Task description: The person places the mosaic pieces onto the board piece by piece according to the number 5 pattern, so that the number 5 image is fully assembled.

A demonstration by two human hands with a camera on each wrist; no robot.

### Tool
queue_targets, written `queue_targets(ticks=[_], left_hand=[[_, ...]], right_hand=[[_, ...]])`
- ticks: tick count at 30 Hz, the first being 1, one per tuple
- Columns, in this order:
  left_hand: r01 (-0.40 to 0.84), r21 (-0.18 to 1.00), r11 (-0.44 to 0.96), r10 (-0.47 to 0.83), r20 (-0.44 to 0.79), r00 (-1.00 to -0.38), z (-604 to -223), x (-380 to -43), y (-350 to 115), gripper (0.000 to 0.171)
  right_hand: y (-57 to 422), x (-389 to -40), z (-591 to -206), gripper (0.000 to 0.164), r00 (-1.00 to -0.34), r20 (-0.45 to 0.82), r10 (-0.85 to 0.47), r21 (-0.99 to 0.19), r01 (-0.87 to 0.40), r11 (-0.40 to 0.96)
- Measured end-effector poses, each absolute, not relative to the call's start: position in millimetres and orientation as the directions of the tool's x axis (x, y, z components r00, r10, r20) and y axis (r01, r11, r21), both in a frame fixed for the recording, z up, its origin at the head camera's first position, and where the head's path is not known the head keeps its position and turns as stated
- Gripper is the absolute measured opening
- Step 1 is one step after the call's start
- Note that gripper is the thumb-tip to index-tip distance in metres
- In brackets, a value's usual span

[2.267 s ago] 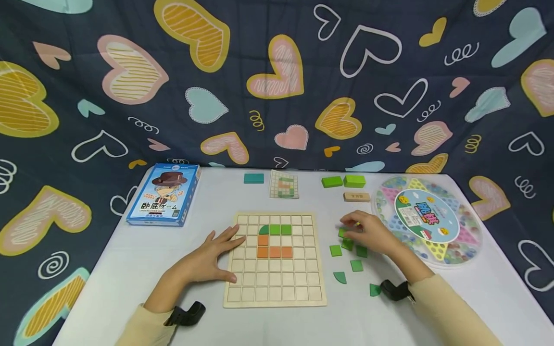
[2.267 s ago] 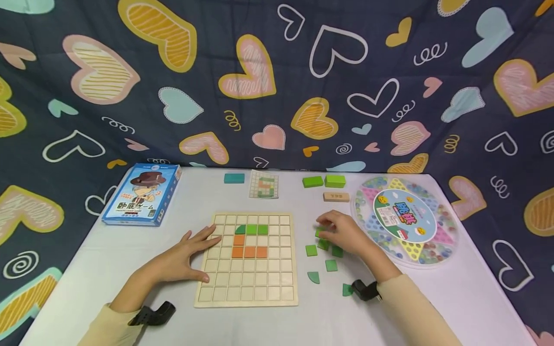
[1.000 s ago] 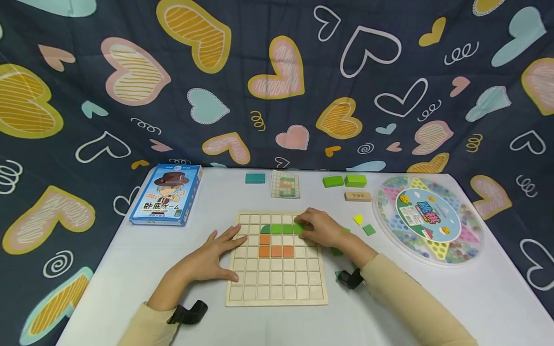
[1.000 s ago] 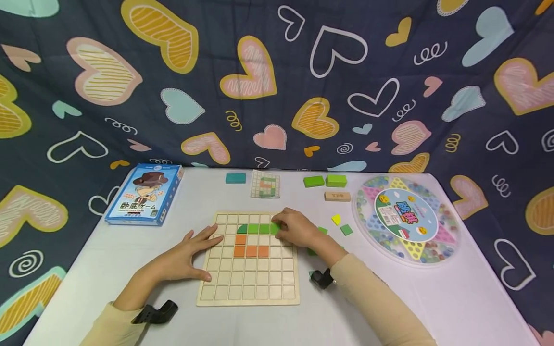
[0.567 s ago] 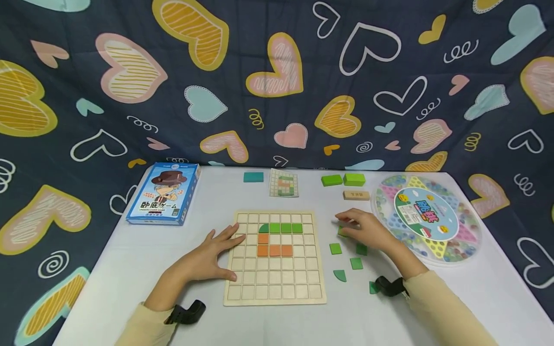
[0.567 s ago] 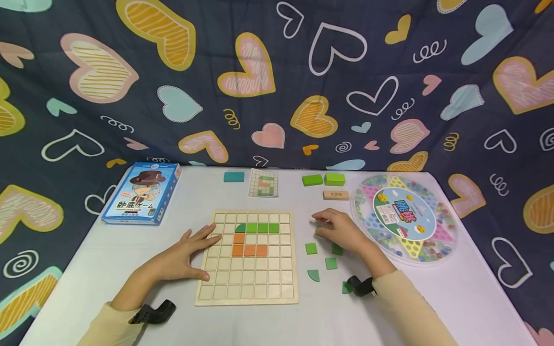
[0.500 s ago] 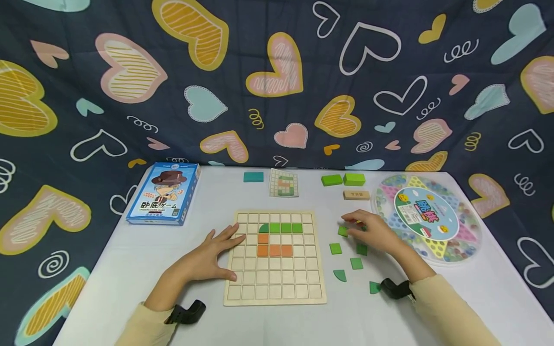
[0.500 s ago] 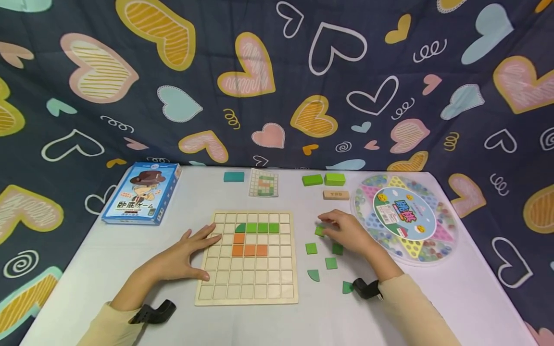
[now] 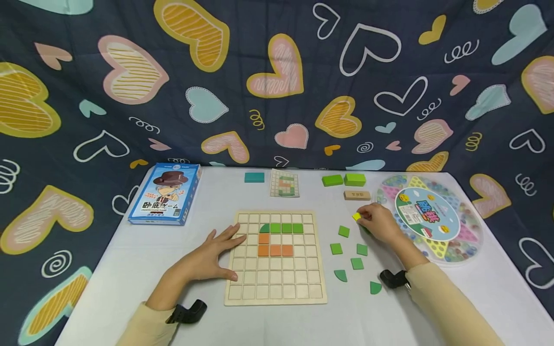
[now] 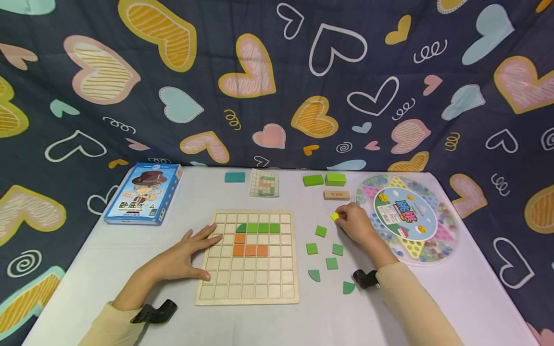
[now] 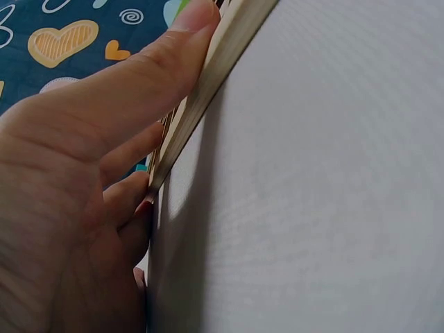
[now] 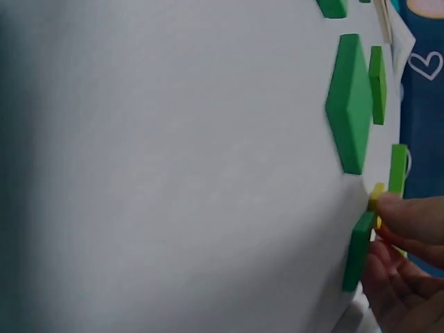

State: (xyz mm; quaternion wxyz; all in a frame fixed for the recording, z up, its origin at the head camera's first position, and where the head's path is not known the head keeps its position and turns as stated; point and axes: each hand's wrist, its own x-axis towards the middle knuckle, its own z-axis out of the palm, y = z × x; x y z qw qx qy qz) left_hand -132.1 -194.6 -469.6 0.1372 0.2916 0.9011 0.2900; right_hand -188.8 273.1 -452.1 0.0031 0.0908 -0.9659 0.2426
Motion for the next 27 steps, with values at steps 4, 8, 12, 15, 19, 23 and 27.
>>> queue_targets(ticks=[4, 8, 12, 15, 19, 23, 27], left_hand=[[0.447, 0.594, 0.669, 0.600, -0.077, -0.796, -469, -133, -195, 0.100], [0.450, 0.592, 0.668, 0.603, -0.078, -0.794, -470, -134, -195, 0.101], [0.453, 0.598, 0.661, 0.609, -0.075, -0.790, -470, -134, -195, 0.101], [0.454, 0.597, 0.661, 0.608, -0.071, -0.791, -471, -134, -196, 0.101], [0.455, 0.604, 0.654, 0.610, -0.066, -0.790, -472, -133, -195, 0.100], [0.454, 0.609, 0.650, 0.613, -0.068, -0.787, -473, -133, -194, 0.100], [0.452, 0.604, 0.657, 0.607, -0.067, -0.792, -473, -133, -195, 0.101]], right_hand=[[267, -193, -451, 0.018, -0.987, 0.022, -0.161, -0.495, -0.151, 0.856], [253, -186, -444, 0.016, -0.984, 0.063, -0.168, -0.542, -0.176, 0.822], [216, -166, -436, 0.016, -0.962, 0.101, -0.255, -0.619, -0.261, 0.741], [183, -152, -436, 0.014, -0.914, 0.027, -0.404, -0.677, -0.314, 0.666], [153, -142, -444, 0.011, -0.846, -0.053, -0.530, -0.707, -0.343, 0.619], [141, -141, -451, 0.012, -0.848, -0.052, -0.527, -0.685, -0.354, 0.637], [136, -141, -453, 0.014, -0.846, -0.046, -0.531, -0.657, -0.374, 0.654]])
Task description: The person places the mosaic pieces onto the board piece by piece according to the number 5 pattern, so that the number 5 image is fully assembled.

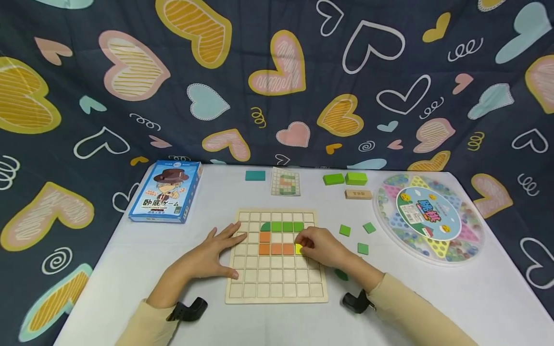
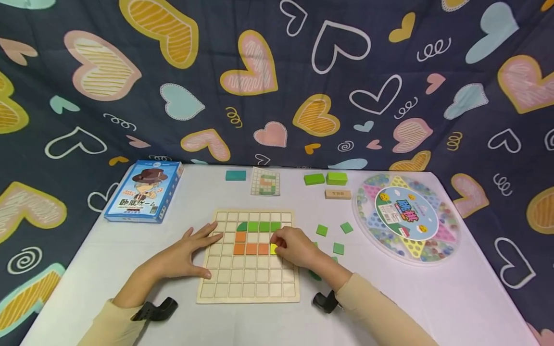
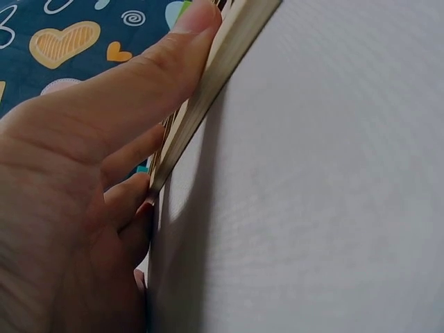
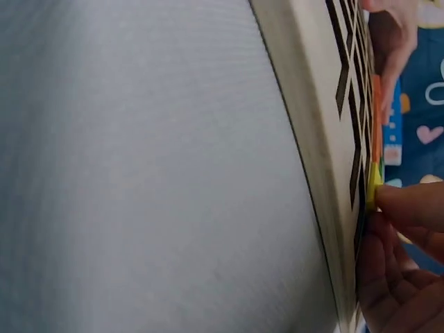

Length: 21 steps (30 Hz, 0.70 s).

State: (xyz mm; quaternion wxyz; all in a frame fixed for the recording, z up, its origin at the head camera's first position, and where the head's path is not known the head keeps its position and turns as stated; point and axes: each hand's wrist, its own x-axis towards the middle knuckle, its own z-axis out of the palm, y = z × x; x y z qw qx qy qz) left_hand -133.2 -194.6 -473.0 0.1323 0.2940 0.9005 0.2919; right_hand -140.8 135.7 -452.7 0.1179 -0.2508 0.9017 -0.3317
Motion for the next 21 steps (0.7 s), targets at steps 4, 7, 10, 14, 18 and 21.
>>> queue_targets(ticks=[4, 7, 10, 14, 18, 21], left_hand=[[0.450, 0.604, 0.658, 0.603, -0.066, -0.795, -473, -132, -195, 0.101], [0.448, 0.609, 0.655, 0.608, -0.072, -0.791, -473, -131, -195, 0.101], [0.449, 0.610, 0.653, 0.612, -0.074, -0.787, -473, -130, -195, 0.100], [0.453, 0.603, 0.656, 0.609, -0.069, -0.790, -471, -130, -196, 0.101], [0.450, 0.601, 0.661, 0.606, -0.074, -0.792, -471, -132, -196, 0.100], [0.447, 0.598, 0.665, 0.606, -0.083, -0.791, -470, -132, -195, 0.100]], right_hand=[[137, -141, -453, 0.016, -0.859, -0.005, -0.512, -0.653, -0.385, 0.652], [151, -140, -450, 0.022, -0.891, 0.059, -0.451, -0.662, -0.373, 0.650], [177, -140, -447, 0.029, -0.939, 0.109, -0.327, -0.635, -0.319, 0.704], [213, -144, -449, 0.038, -0.982, 0.052, -0.180, -0.557, -0.178, 0.812], [229, -149, -453, 0.030, -0.986, -0.001, -0.164, -0.494, -0.142, 0.858], [224, -145, -450, 0.023, -0.980, 0.044, -0.196, -0.485, -0.192, 0.853]])
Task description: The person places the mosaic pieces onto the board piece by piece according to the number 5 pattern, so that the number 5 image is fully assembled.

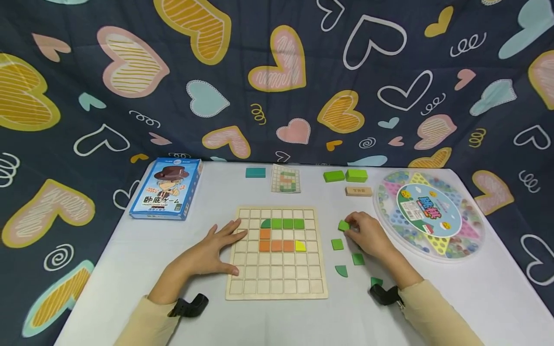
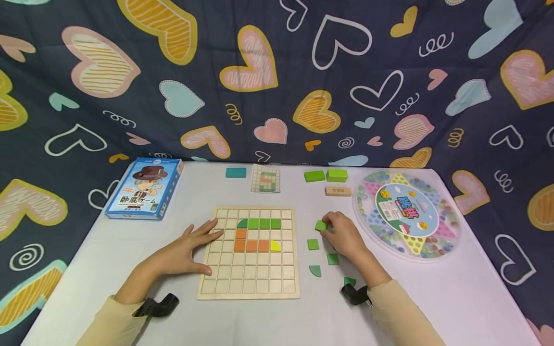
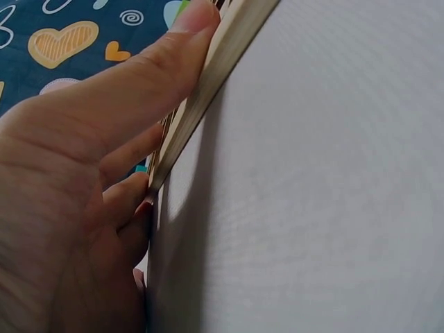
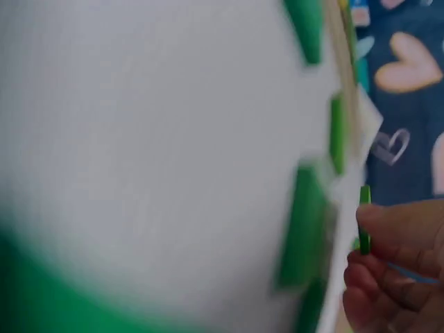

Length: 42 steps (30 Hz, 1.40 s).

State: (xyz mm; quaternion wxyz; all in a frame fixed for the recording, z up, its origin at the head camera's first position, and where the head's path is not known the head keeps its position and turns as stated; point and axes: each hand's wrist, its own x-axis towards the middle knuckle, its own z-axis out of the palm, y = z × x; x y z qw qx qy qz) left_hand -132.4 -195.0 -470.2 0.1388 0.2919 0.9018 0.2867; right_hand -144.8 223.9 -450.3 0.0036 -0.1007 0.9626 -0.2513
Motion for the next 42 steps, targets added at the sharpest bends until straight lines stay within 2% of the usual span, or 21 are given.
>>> queue_targets(ticks=[4, 7, 10, 15, 18, 25, 28, 32, 38, 42], left_hand=[[0.448, 0.597, 0.666, 0.606, -0.083, -0.791, -470, -133, -194, 0.100], [0.447, 0.601, 0.663, 0.605, -0.078, -0.792, -470, -133, -194, 0.100], [0.447, 0.603, 0.660, 0.605, -0.076, -0.792, -470, -133, -193, 0.100], [0.450, 0.604, 0.658, 0.609, -0.075, -0.790, -471, -133, -193, 0.100], [0.453, 0.599, 0.660, 0.607, -0.071, -0.792, -472, -133, -195, 0.100], [0.454, 0.601, 0.658, 0.609, -0.070, -0.790, -473, -133, -195, 0.101], [0.451, 0.602, 0.659, 0.606, -0.071, -0.792, -473, -133, -195, 0.101], [0.449, 0.602, 0.660, 0.603, -0.068, -0.795, -474, -134, -195, 0.101], [0.450, 0.606, 0.656, 0.608, -0.070, -0.791, -475, -135, -195, 0.101], [0.448, 0.602, 0.660, 0.604, -0.072, -0.794, -474, -135, -195, 0.101]], right_hand=[[199, -127, -441, 0.025, -0.935, 0.107, -0.338, -0.518, -0.342, 0.784], [177, -113, -439, 0.026, -0.864, 0.105, -0.492, -0.522, -0.469, 0.712], [160, -104, -443, 0.026, -0.814, 0.083, -0.575, -0.490, -0.535, 0.688], [147, -100, -451, 0.026, -0.805, 0.078, -0.588, -0.416, -0.562, 0.715], [145, -100, -452, 0.028, -0.809, 0.067, -0.584, -0.428, -0.552, 0.715], [178, -103, -449, 0.033, -0.896, 0.079, -0.438, -0.555, -0.404, 0.727], [200, -109, -451, 0.032, -0.932, 0.072, -0.356, -0.557, -0.334, 0.760], [215, -117, -456, 0.028, -0.946, 0.036, -0.322, -0.519, -0.293, 0.803], [204, -107, -450, 0.027, -0.926, 0.062, -0.373, -0.476, -0.356, 0.804], [181, -88, -445, 0.027, -0.854, 0.096, -0.511, -0.506, -0.484, 0.714]])
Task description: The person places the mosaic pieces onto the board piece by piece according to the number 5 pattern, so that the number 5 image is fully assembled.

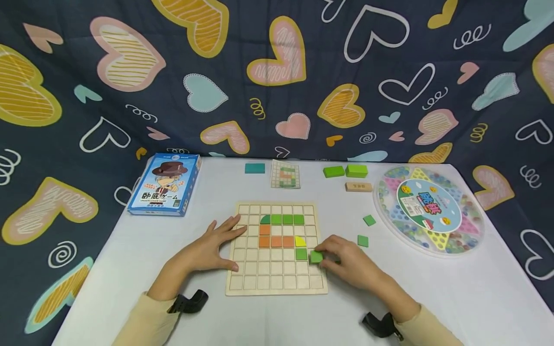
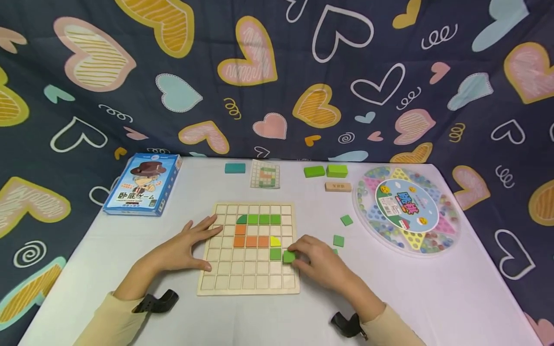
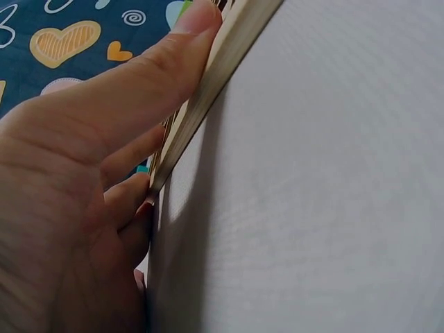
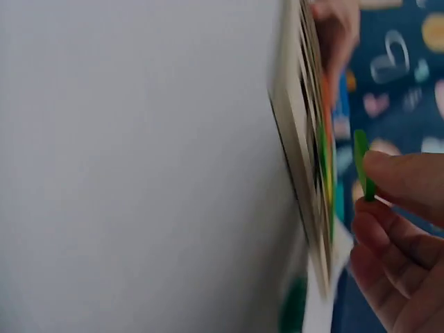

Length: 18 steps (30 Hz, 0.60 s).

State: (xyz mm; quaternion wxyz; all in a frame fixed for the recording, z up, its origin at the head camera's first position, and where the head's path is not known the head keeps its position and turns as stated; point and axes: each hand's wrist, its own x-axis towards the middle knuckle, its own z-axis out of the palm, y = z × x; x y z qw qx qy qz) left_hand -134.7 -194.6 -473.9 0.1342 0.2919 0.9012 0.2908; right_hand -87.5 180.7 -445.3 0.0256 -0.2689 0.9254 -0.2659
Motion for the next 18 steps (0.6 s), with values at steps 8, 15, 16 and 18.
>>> queue_targets(ticks=[8, 15, 16, 18], left_hand=[[0.438, 0.609, 0.661, 0.603, -0.083, -0.794, -473, -135, -194, 0.101], [0.448, 0.605, 0.659, 0.606, -0.074, -0.792, -473, -135, -194, 0.101], [0.448, 0.603, 0.660, 0.606, -0.075, -0.792, -472, -135, -194, 0.101], [0.445, 0.603, 0.662, 0.603, -0.076, -0.794, -472, -135, -195, 0.101]], right_hand=[[152, -75, -454, 0.024, -0.764, 0.133, -0.632, -0.427, -0.619, 0.659], [146, -75, -455, 0.023, -0.787, 0.136, -0.602, -0.413, -0.597, 0.688], [145, -75, -455, 0.023, -0.794, 0.131, -0.594, -0.419, -0.587, 0.693], [144, -74, -453, 0.025, -0.805, 0.121, -0.581, -0.431, -0.570, 0.700]])
